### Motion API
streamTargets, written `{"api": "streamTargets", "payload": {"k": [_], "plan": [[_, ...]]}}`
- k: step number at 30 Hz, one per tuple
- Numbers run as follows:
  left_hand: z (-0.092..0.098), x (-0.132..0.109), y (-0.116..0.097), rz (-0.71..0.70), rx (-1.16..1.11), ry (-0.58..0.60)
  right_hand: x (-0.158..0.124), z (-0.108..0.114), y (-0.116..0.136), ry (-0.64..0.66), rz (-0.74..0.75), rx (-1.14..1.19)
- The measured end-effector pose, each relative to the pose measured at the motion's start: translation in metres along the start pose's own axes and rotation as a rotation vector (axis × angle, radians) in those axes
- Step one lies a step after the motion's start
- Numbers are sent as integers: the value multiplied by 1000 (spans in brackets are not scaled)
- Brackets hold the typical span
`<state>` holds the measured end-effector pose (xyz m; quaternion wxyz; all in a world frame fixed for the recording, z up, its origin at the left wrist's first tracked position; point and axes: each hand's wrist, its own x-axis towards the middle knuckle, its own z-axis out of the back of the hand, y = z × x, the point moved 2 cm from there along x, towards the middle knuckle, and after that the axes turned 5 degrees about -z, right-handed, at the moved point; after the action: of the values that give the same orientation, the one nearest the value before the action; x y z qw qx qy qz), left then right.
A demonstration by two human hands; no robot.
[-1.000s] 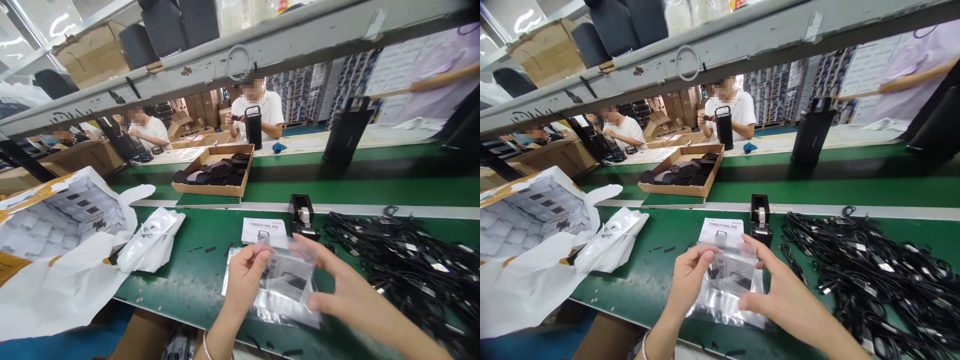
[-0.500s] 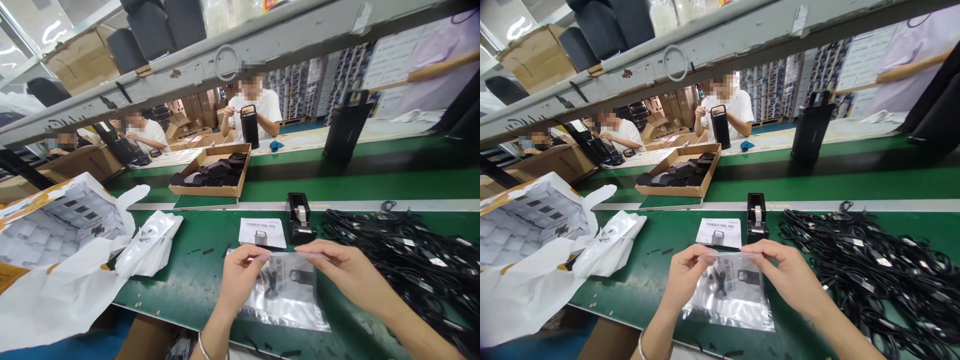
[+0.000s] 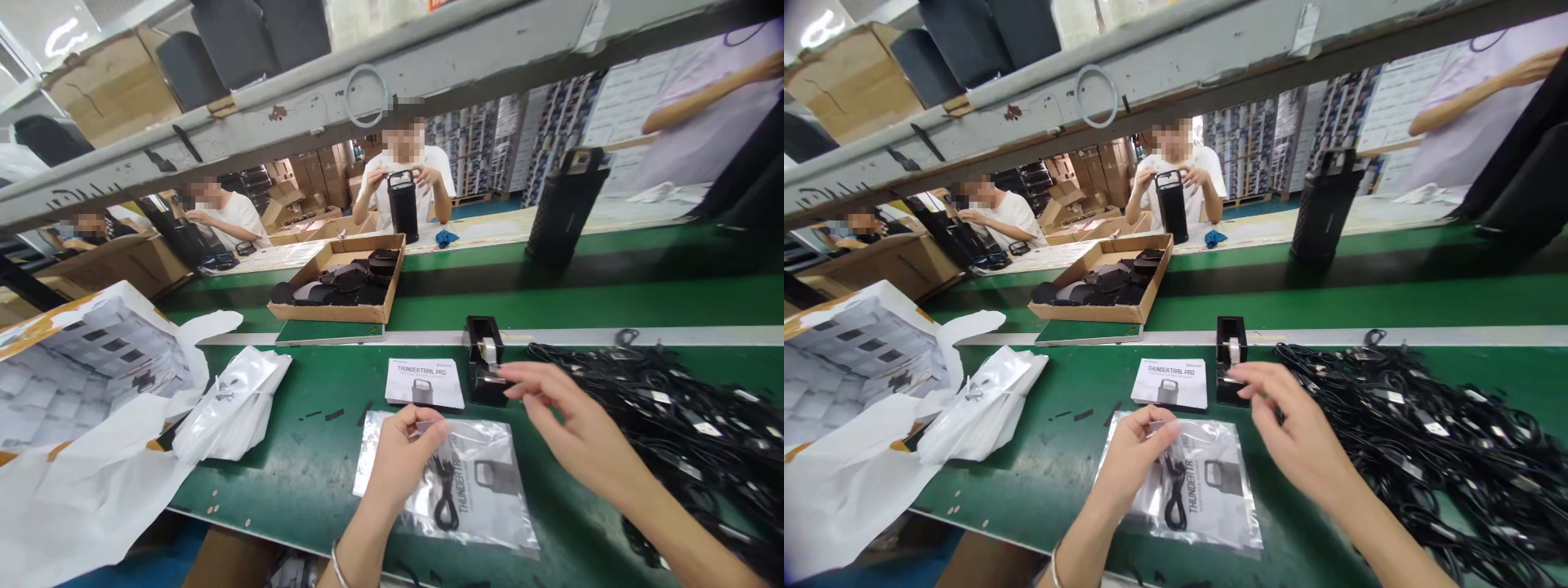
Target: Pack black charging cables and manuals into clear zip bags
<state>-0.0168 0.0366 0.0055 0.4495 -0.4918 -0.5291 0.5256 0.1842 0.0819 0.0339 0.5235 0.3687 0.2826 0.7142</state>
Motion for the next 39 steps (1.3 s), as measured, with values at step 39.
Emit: {"api": "streamTargets", "payload": {"k": [39], "plan": [[-22,-28,-5,-165,-29,-327,-29,-75,22,343,-454,151]]}}
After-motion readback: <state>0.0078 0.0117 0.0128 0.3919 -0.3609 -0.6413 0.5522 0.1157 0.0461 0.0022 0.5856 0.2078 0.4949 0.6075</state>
